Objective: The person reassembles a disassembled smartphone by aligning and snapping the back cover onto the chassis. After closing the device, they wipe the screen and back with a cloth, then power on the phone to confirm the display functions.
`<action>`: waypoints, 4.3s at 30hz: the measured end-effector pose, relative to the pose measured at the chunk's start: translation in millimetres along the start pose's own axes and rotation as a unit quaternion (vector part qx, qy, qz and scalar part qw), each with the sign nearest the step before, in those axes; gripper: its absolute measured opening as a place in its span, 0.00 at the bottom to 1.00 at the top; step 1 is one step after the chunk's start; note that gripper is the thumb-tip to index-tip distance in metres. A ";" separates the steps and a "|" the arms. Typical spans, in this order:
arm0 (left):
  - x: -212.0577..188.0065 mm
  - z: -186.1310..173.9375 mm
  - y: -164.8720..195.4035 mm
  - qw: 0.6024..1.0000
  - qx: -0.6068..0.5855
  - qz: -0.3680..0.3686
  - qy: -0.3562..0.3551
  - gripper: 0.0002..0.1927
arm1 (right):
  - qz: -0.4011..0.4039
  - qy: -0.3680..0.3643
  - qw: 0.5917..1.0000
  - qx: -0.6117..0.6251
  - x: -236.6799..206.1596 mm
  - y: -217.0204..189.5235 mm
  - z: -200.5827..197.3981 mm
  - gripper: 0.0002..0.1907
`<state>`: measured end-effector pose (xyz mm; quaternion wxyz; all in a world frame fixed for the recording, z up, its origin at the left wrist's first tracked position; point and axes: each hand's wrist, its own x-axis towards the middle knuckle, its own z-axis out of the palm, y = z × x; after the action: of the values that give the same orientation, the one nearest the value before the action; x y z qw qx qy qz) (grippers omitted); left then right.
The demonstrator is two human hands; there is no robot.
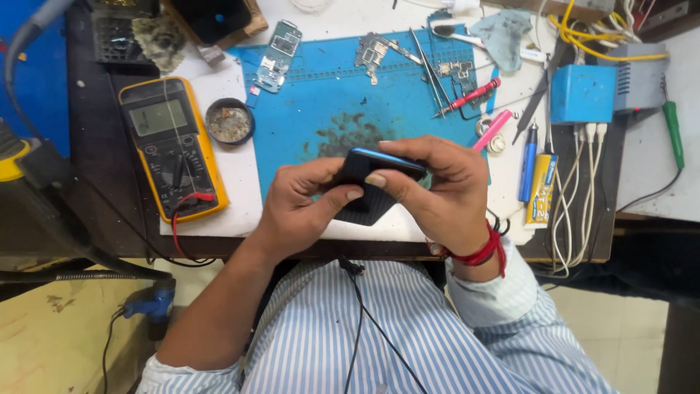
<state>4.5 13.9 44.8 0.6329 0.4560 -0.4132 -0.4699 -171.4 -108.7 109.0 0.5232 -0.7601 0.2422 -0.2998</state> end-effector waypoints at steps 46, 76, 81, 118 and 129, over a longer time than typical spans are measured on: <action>-21.0 20.9 -27.1 0.978 -0.158 -0.010 0.136 0.12 | 0.024 0.122 0.992 0.030 2.5 20.9 3.4 0.15; -15.7 15.1 -44.6 0.930 -0.332 -0.052 0.147 0.12 | 0.047 0.140 0.941 -0.305 12.0 82.4 -14.5 0.09; -8.3 20.9 -56.7 0.943 -0.220 0.012 0.249 0.10 | 0.210 -0.065 0.966 0.139 -20.4 78.5 7.0 0.15; 13.2 6.3 -43.1 0.790 -0.600 -0.111 -0.052 0.44 | -0.311 -0.011 0.922 -0.231 -55.7 82.3 28.5 0.26; 10.5 7.7 -39.0 0.791 -0.602 -0.112 -0.014 0.42 | -0.302 0.010 0.927 -0.222 -62.2 89.9 29.7 0.26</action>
<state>-9.1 -3.4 10.0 0.7161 0.0193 -0.0015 -0.6977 -198.9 -77.1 3.7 0.2232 -0.8911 0.0668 -0.3895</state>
